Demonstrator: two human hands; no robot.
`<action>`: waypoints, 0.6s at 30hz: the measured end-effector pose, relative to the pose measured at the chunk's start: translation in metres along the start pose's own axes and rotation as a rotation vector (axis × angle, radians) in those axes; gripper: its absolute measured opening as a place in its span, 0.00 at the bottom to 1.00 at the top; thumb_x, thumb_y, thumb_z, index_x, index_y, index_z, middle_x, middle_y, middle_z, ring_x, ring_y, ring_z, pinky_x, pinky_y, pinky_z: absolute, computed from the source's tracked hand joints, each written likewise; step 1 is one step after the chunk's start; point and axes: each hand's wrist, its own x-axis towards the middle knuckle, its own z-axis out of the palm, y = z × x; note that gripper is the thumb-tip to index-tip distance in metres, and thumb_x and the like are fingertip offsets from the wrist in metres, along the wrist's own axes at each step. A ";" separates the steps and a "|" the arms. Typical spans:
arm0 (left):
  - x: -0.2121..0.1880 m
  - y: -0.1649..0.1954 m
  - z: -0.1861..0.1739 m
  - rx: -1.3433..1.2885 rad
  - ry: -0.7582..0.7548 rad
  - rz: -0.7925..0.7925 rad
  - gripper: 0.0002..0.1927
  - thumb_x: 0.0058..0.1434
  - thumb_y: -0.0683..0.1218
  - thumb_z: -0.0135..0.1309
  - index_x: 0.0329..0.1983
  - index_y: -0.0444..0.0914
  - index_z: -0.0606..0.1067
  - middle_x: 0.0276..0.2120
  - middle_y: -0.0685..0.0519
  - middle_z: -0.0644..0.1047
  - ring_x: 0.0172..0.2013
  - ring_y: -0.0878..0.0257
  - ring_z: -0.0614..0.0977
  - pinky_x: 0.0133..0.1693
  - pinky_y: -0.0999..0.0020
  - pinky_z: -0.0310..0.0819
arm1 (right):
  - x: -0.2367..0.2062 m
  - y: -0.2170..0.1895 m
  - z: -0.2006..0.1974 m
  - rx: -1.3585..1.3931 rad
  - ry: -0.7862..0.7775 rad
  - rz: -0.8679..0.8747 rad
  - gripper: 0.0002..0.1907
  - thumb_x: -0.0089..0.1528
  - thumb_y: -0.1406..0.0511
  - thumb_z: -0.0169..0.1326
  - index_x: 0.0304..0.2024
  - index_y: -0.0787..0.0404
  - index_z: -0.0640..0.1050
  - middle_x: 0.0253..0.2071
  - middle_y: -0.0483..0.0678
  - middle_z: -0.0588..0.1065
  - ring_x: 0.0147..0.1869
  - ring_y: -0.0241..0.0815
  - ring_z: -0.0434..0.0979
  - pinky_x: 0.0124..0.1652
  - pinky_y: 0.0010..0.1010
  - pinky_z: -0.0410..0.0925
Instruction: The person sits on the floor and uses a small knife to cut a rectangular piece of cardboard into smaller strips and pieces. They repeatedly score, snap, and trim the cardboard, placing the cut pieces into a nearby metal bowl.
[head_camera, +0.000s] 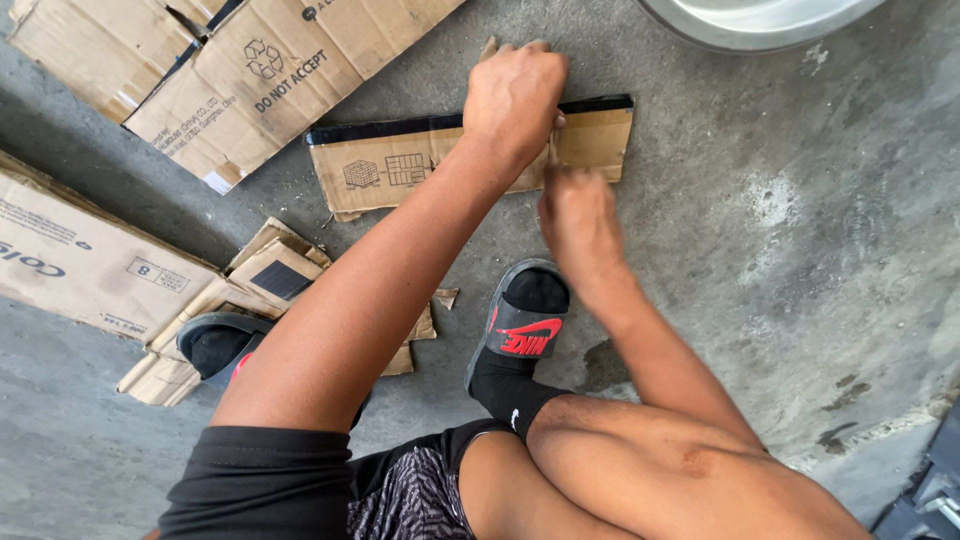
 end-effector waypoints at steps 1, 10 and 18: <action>0.001 0.000 0.000 0.013 0.003 0.001 0.12 0.41 0.43 0.69 0.28 0.37 0.80 0.36 0.45 0.81 0.37 0.46 0.83 0.38 0.54 0.78 | -0.009 -0.004 0.004 -0.018 -0.008 -0.021 0.18 0.56 0.75 0.59 0.50 0.76 0.79 0.35 0.60 0.76 0.40 0.61 0.74 0.41 0.49 0.68; -0.005 -0.004 0.001 0.002 -0.014 0.048 0.11 0.48 0.44 0.68 0.31 0.37 0.79 0.39 0.43 0.80 0.41 0.45 0.83 0.42 0.52 0.78 | -0.091 0.004 0.021 0.295 0.185 0.420 0.08 0.65 0.69 0.62 0.43 0.69 0.80 0.34 0.55 0.77 0.37 0.52 0.77 0.40 0.39 0.70; -0.057 0.018 -0.037 0.131 0.085 0.162 0.40 0.39 0.53 0.68 0.56 0.34 0.70 0.52 0.42 0.73 0.52 0.42 0.76 0.47 0.50 0.76 | -0.146 0.040 -0.005 0.061 0.530 0.617 0.16 0.67 0.71 0.60 0.56 0.69 0.76 0.50 0.59 0.72 0.46 0.42 0.74 0.41 0.29 0.70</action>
